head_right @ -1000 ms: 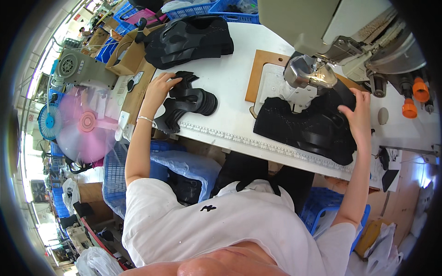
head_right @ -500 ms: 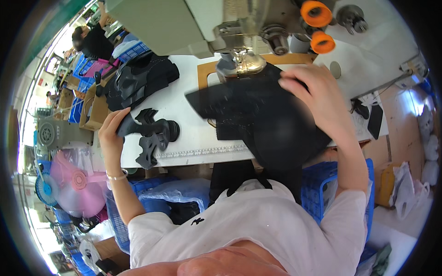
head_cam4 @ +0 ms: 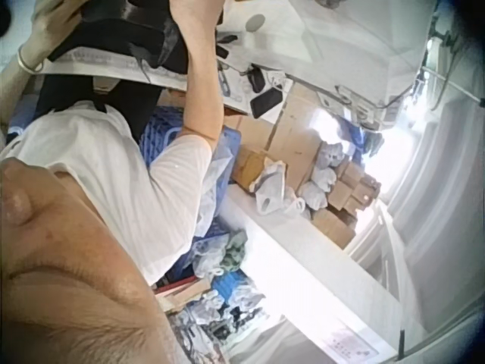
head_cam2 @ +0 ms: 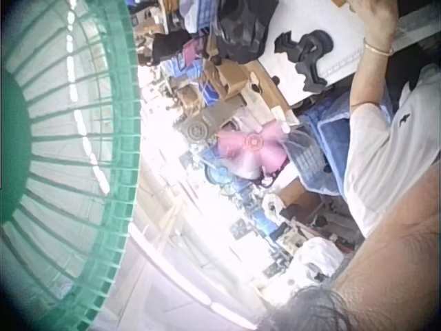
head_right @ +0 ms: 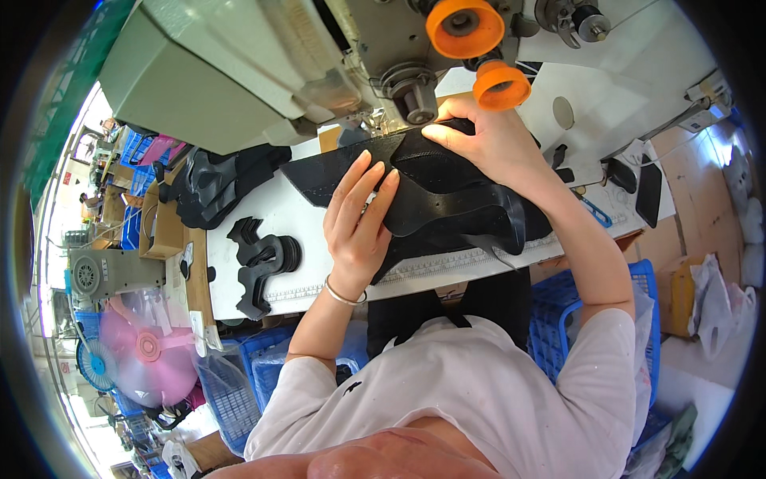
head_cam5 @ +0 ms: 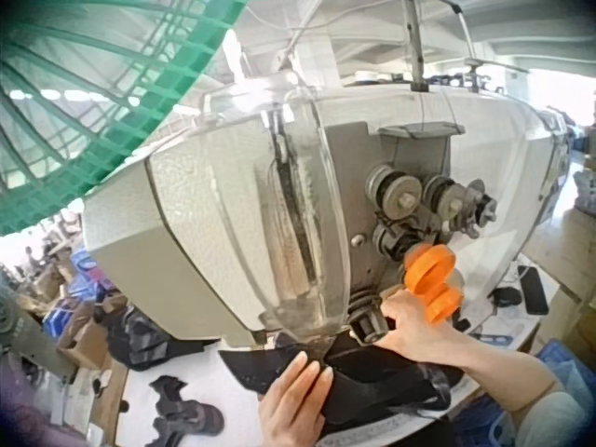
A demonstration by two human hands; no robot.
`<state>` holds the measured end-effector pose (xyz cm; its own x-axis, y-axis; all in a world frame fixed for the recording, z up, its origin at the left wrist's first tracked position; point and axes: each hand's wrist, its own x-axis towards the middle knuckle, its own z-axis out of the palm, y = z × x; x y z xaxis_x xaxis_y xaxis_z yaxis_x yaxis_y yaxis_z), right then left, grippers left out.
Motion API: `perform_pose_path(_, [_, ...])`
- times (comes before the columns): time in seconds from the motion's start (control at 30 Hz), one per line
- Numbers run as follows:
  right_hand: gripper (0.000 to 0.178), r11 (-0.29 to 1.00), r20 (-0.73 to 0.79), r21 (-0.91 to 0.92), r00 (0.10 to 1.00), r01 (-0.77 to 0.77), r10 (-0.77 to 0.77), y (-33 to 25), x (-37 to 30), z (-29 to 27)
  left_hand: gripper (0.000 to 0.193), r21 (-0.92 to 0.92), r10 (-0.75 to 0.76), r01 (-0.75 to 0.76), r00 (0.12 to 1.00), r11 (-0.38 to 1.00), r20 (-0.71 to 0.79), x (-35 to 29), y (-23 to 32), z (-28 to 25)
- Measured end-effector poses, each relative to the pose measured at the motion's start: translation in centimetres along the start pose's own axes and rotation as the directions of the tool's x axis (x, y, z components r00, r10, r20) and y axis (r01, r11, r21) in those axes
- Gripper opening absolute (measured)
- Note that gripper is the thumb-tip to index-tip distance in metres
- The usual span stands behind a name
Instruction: The person aligns pieces of shoe material and stitches them together using a sewing machine.
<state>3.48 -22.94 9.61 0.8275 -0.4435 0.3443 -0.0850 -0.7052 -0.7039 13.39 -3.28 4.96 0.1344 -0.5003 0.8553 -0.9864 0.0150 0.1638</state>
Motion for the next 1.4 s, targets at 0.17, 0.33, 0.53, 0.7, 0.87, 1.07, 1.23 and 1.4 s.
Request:
perform_pose_path(0.17, [0.034,1.0,0.053,0.011,0.999,-0.002,0.001,0.5,0.1,-0.6,0.047,0.056,0.017,-0.018,1.0,0.998,0.01,-0.1,0.1,0.3])
perform_pose_path(0.33, [0.04,1.0,0.086,-0.01,0.996,-0.024,0.025,0.0,0.2,-1.3,0.047,0.102,0.03,-0.032,0.999,0.994,0.025,0.0,-0.1,0.3])
perform_pose_path(0.53, [0.041,0.992,0.098,-0.115,0.995,0.048,-0.036,0.8,0.9,-1.6,0.045,0.128,0.039,-0.047,0.997,0.991,0.059,1.0,-0.3,0.0])
perform_pose_path(0.7, [0.033,0.989,0.199,-0.096,0.976,0.113,-0.093,1.3,2.0,-2.0,0.041,0.249,0.036,-0.098,0.969,0.963,0.244,2.4,-0.4,-1.3])
perform_pose_path(0.87, [0.014,0.882,0.331,-0.371,0.929,0.29,-0.166,3.0,3.3,-2.8,0.028,0.122,0.106,-0.132,0.974,0.984,0.199,3.6,-1.0,-1.3])
perform_pose_path(1.07, [0.012,0.758,0.421,-0.499,0.882,0.42,-0.212,3.4,5.1,-2.3,0.031,0.183,0.046,-0.074,0.987,0.98,0.152,3.3,-0.9,-0.4])
perform_pose_path(1.23, [0.012,0.777,0.324,-0.47,0.901,0.419,-0.29,3.9,6.2,-2.3,0.028,0.177,0.011,-0.03,0.994,0.984,0.107,3.2,-0.9,0.1])
perform_pose_path(1.4, [0.012,0.798,0.21,-0.441,0.912,0.411,-0.353,4.2,5.8,-2.4,0.026,0.17,0.029,-0.042,0.996,0.985,0.079,3.1,-0.9,0.3])
